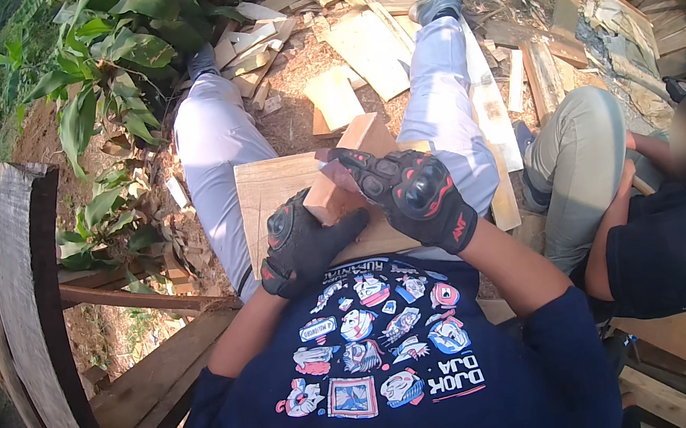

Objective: The person sits on the ground and sands a small wooden block using a sanding block, repeatedly rubbing all sides of the block while another person works nearby.

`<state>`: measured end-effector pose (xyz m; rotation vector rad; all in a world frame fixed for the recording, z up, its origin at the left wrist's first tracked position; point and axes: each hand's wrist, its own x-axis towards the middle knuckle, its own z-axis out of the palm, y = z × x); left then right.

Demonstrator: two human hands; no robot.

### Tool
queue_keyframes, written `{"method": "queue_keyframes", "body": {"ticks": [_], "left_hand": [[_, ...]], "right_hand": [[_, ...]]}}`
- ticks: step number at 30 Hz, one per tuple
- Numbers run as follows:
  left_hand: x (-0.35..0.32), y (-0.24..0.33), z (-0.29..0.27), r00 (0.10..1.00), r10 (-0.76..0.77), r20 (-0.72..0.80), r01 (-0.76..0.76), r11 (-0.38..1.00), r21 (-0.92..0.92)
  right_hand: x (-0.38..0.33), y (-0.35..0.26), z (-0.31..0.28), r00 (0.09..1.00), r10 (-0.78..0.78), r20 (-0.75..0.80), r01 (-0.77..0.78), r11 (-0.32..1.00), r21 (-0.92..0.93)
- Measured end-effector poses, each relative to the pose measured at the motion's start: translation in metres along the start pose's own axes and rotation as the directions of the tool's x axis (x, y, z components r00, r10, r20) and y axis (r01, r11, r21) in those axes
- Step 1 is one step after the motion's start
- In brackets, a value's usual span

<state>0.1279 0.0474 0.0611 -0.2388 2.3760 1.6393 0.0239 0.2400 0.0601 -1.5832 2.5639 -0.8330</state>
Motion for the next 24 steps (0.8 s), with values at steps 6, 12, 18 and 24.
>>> {"method": "queue_keyframes", "body": {"ticks": [6, 12, 18, 24], "left_hand": [[0.003, -0.021, 0.003, 0.990, 0.141, 0.029, -0.142, 0.988, 0.061], [0.002, -0.056, 0.013, 0.918, 0.394, 0.042, -0.393, 0.889, 0.233], [0.009, -0.053, 0.015, 0.899, 0.436, -0.027, -0.407, 0.859, 0.311], [0.004, -0.019, 0.002, 0.997, 0.069, 0.024, -0.070, 0.996, 0.054]], "right_hand": [[-0.024, -0.005, 0.009, 0.996, -0.085, -0.012, 0.083, 0.990, -0.116], [-0.030, -0.007, 0.024, 0.982, -0.160, -0.100, 0.159, 0.987, -0.018], [-0.018, -0.012, 0.024, 0.988, -0.061, -0.143, 0.065, 0.998, 0.024], [-0.013, -0.025, 0.010, 0.998, 0.056, -0.040, -0.056, 0.998, -0.003]]}}
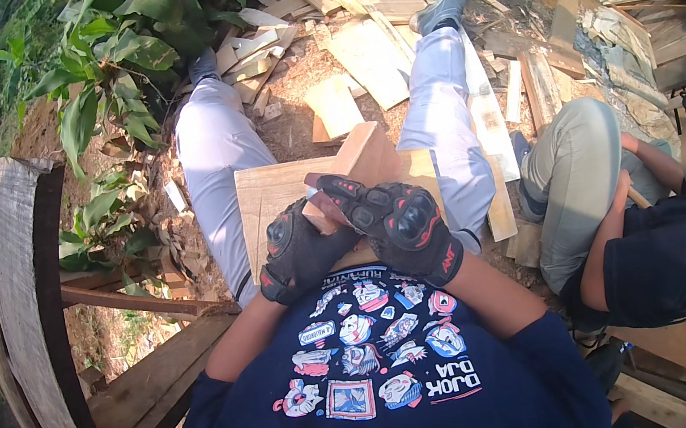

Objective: The person sits on the ground and sands a small wooden block using a sanding block, repeatedly rubbing all sides of the block while another person works nearby.

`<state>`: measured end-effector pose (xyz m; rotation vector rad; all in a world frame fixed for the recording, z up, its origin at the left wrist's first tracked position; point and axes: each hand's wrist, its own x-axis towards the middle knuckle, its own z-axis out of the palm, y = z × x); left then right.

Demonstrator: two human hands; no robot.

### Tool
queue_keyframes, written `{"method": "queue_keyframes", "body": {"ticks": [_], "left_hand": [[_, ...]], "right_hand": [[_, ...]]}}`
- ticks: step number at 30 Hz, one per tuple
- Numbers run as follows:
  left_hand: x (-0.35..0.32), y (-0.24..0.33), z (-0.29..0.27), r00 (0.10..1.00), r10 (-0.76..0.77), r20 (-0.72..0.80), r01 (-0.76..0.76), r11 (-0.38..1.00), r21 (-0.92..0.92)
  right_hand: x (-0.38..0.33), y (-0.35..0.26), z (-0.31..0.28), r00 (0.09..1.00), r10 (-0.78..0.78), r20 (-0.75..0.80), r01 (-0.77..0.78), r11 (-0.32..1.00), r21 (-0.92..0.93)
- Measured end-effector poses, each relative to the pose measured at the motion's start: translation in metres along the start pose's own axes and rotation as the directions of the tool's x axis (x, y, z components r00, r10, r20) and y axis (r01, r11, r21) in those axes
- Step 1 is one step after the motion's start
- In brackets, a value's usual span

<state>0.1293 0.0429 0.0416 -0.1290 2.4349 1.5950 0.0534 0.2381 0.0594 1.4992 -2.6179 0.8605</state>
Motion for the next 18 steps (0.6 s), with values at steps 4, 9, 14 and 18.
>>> {"method": "queue_keyframes", "body": {"ticks": [4, 9, 14, 18], "left_hand": [[-0.005, 0.013, -0.007, 1.000, -0.031, -0.008, 0.030, 0.999, -0.029], [-0.004, 0.003, -0.003, 0.997, -0.069, -0.034, 0.066, 0.994, -0.088], [-0.005, 0.009, -0.004, 0.998, -0.057, -0.034, 0.055, 0.996, -0.069], [-0.001, 0.013, -0.004, 0.996, -0.079, -0.033, 0.077, 0.994, -0.076]], "right_hand": [[0.004, 0.017, -0.001, 0.998, -0.049, 0.041, 0.049, 0.999, 0.005], [0.001, 0.016, 0.005, 0.998, -0.035, -0.056, 0.028, 0.993, -0.113], [0.000, 0.029, 0.004, 0.988, -0.119, -0.094, 0.119, 0.993, -0.009], [0.005, 0.057, 0.014, 0.991, -0.006, -0.133, 0.007, 1.000, 0.012]]}}
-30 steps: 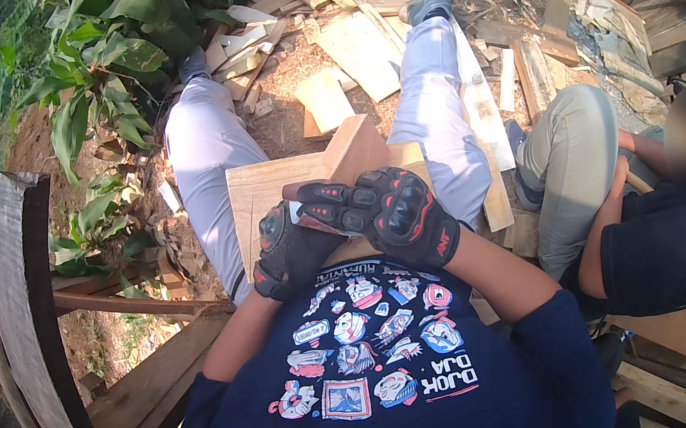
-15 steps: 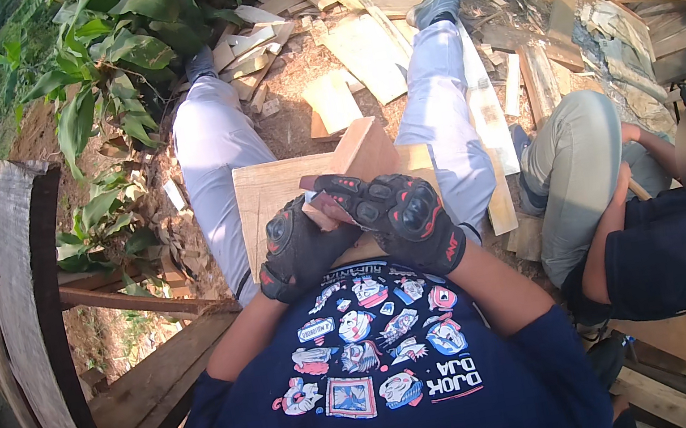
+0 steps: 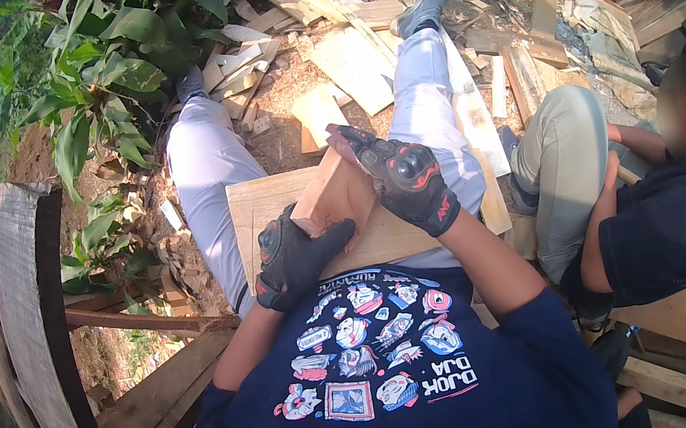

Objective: The person sits on the ground and sands a small wooden block using a sanding block, repeatedly rubbing all sides of the block while another person works nearby.

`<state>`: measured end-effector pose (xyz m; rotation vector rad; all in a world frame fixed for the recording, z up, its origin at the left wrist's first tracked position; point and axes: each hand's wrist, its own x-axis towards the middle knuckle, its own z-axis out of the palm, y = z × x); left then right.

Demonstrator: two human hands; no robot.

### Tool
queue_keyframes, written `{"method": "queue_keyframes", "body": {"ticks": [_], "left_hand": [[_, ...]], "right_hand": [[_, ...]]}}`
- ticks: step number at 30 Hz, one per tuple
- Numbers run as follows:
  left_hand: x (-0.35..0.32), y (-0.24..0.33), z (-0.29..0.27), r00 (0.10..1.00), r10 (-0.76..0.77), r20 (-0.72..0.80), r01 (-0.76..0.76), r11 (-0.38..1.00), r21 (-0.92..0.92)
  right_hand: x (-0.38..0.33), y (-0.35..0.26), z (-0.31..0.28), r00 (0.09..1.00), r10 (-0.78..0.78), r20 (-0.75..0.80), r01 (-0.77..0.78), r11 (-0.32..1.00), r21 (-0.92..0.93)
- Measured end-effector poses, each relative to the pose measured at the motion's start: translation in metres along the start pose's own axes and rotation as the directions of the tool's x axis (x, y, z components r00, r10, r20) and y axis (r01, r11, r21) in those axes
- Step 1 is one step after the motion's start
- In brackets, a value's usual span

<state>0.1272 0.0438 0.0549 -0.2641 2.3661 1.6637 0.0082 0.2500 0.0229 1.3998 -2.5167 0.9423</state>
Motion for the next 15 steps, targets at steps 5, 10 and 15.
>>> {"method": "queue_keyframes", "body": {"ticks": [5, 10, 15], "left_hand": [[0.002, -0.018, 0.005, 0.987, 0.159, -0.009, -0.159, 0.987, 0.032], [0.001, 0.004, 0.003, 0.997, -0.058, -0.045, 0.058, 0.998, 0.010], [0.006, 0.008, -0.001, 0.999, -0.034, -0.015, 0.034, 0.999, -0.018]], "right_hand": [[-0.023, -0.020, 0.008, 0.986, -0.131, 0.101, 0.141, 0.985, -0.099], [0.004, 0.076, 0.012, 0.963, 0.121, -0.239, -0.148, 0.984, -0.099], [-0.023, -0.004, -0.020, 0.997, 0.027, 0.072, -0.013, 0.983, -0.181]]}}
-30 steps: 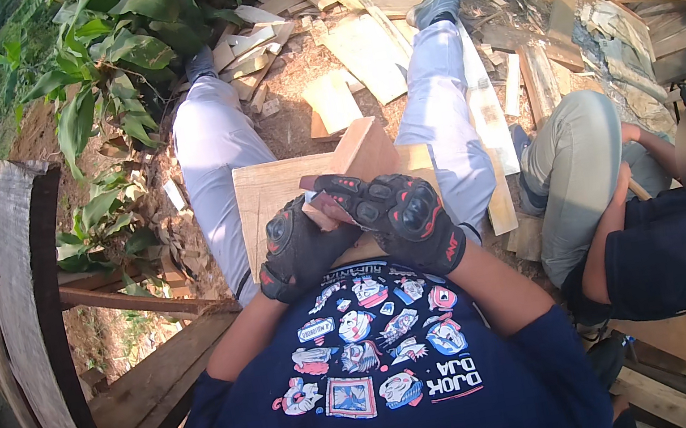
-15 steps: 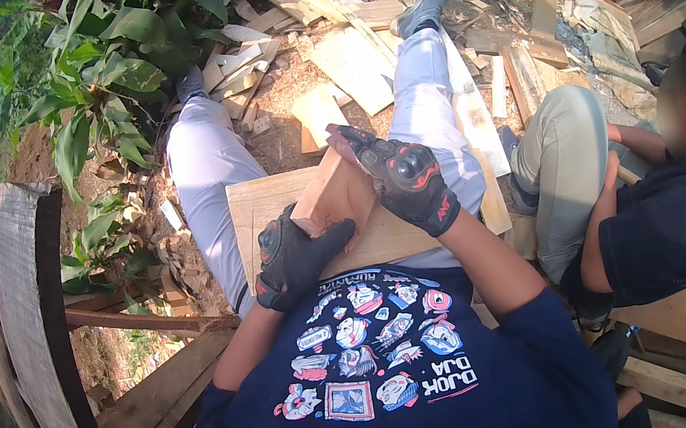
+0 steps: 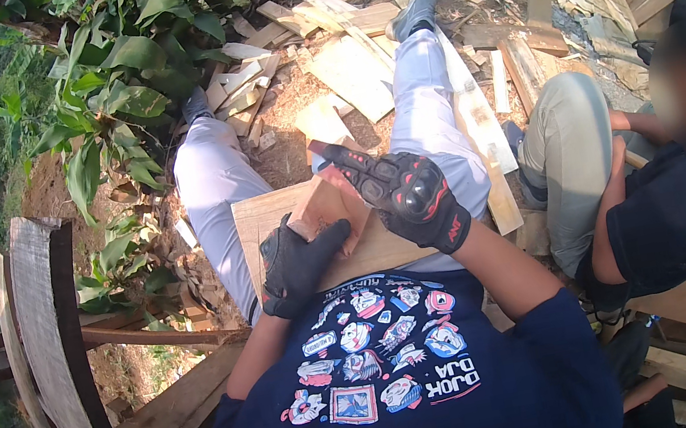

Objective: The person sits on the ground and sands a small wooden block using a sanding block, repeatedly rubbing all sides of the block while another person works nearby.

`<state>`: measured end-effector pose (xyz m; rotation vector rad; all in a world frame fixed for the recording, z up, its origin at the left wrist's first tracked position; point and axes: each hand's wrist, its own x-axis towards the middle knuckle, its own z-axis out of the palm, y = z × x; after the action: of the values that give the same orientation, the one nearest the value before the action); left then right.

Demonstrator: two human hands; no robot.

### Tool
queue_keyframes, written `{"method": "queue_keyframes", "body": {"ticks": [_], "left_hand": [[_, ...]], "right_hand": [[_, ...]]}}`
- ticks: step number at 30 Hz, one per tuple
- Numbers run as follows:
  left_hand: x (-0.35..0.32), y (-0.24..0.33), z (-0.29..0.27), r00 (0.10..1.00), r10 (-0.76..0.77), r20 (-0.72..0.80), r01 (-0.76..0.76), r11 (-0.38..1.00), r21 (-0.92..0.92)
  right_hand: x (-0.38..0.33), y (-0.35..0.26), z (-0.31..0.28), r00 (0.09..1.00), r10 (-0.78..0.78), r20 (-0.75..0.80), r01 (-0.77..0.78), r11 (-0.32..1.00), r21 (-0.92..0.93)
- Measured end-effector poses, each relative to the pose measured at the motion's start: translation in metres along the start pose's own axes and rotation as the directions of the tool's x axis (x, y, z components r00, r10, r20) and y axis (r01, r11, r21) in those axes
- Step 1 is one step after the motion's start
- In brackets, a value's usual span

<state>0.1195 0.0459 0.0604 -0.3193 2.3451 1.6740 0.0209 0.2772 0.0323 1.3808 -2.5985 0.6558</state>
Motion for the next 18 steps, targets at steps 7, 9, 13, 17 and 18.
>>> {"method": "queue_keyframes", "body": {"ticks": [7, 9, 13, 17, 18], "left_hand": [[0.006, -0.013, 0.006, 0.998, -0.021, -0.062, 0.014, 0.993, -0.115], [0.011, -0.021, 0.008, 0.997, 0.017, -0.069, -0.025, 0.994, -0.107], [0.009, -0.018, 0.006, 0.999, -0.016, -0.040, 0.010, 0.990, -0.140], [0.005, -0.002, 0.003, 1.000, -0.024, -0.018, 0.022, 0.997, -0.076], [0.008, 0.006, 0.000, 0.998, -0.016, 0.056, 0.023, 0.991, -0.130]], "right_hand": [[0.000, 0.062, 0.033, 0.957, 0.219, -0.192, -0.223, 0.975, 0.000], [0.000, 0.022, 0.015, 0.968, -0.105, -0.229, 0.071, 0.986, -0.149], [0.001, 0.047, 0.045, 0.997, 0.070, -0.027, -0.073, 0.987, -0.142], [0.020, 0.022, 0.023, 0.977, -0.004, -0.211, 0.000, 1.000, -0.018], [0.016, 0.008, 0.020, 0.969, -0.099, -0.227, 0.095, 0.995, -0.029]]}}
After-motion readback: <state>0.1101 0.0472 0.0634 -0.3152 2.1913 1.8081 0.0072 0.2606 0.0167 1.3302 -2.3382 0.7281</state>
